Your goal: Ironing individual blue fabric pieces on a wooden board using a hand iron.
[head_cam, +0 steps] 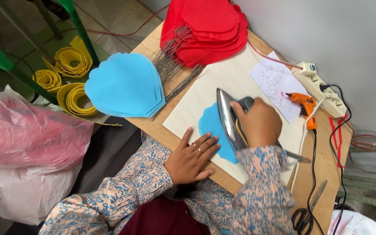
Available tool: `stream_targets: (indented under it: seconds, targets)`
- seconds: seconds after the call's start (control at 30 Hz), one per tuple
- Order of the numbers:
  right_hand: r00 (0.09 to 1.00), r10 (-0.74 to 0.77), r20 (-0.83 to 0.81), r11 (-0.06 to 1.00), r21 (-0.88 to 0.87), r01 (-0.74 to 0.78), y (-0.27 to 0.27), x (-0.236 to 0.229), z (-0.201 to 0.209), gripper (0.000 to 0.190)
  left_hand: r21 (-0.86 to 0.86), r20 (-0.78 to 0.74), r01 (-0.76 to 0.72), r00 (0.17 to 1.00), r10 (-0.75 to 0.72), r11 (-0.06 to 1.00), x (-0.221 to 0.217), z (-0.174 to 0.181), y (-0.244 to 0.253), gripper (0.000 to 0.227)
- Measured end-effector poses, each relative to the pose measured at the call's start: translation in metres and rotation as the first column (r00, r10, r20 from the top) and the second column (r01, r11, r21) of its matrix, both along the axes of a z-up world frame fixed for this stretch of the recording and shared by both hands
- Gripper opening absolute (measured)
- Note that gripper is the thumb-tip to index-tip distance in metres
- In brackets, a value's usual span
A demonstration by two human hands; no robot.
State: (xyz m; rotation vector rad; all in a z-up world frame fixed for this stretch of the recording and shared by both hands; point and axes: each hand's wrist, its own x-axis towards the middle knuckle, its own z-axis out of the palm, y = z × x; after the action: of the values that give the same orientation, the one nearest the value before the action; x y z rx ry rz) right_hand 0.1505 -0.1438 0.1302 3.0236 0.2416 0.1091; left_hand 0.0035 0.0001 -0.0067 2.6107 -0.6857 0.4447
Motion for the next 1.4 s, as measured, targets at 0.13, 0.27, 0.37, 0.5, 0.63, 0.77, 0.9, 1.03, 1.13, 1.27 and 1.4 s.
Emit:
stream_targets:
  seconds: [0.13,0.27,0.37,0.5,0.63,0.77,0.9,1.03,1.13,1.27,1.4]
  targets:
    - [1.0,-0.016,-0.021,1.0,0.022,0.016,-0.002,0.01,0.001,0.06,-0.023,-0.027,0.0,1.0,-0.001,1.0,-0.001,-0.001,0.001,0.073]
    - [0.996,0.005,-0.087,0.999,0.04,-0.002,-0.001,-0.013,0.009,0.062,-0.076,0.028,-0.021,0.999,0.023,0.997,-0.001,-0.005,0.001,0.07]
    - [0.996,-0.038,-0.087,0.999,0.009,0.039,0.002,-0.029,0.012,0.063,-0.103,0.04,-0.008,0.999,0.012,0.995,0.002,-0.008,0.001,0.07]
    - [0.997,-0.028,0.075,0.999,-0.023,0.03,0.0,-0.016,-0.011,0.065,-0.102,0.058,-0.011,0.998,0.017,0.995,0.001,-0.007,0.001,0.068]
    - [0.934,0.149,0.324,0.985,-0.133,-0.111,-0.006,0.005,-0.035,0.058,-0.087,0.04,-0.009,0.999,0.013,0.996,0.001,-0.001,0.004,0.067]
    - [0.946,0.181,0.27,0.98,-0.133,-0.15,-0.016,-0.016,-0.028,0.062,-0.13,0.014,-0.006,1.0,0.008,0.991,-0.001,-0.006,0.001,0.063]
    - [0.952,0.183,0.244,0.976,-0.165,-0.146,-0.021,-0.048,-0.02,0.062,-0.163,0.011,-0.002,1.0,0.004,0.987,0.002,-0.009,0.004,0.058]
    - [0.951,0.147,0.271,0.981,-0.161,-0.105,-0.018,-0.039,-0.029,0.063,-0.191,-0.008,0.006,1.0,-0.008,0.982,0.005,-0.008,0.004,0.053]
    - [0.928,0.158,0.338,0.978,-0.183,-0.099,-0.013,-0.022,-0.03,0.064,-0.189,0.002,-0.008,1.0,0.008,0.982,0.002,-0.006,0.004,0.051]
    - [0.942,0.161,0.296,0.98,-0.164,-0.116,-0.012,-0.018,-0.025,0.06,-0.199,-0.019,-0.002,1.0,-0.002,0.98,0.001,-0.003,0.01,0.047]
    - [0.956,0.173,0.238,0.979,-0.152,-0.139,-0.011,-0.048,-0.014,0.064,-0.239,-0.052,-0.147,0.989,0.138,0.96,0.001,0.008,0.034,0.04]
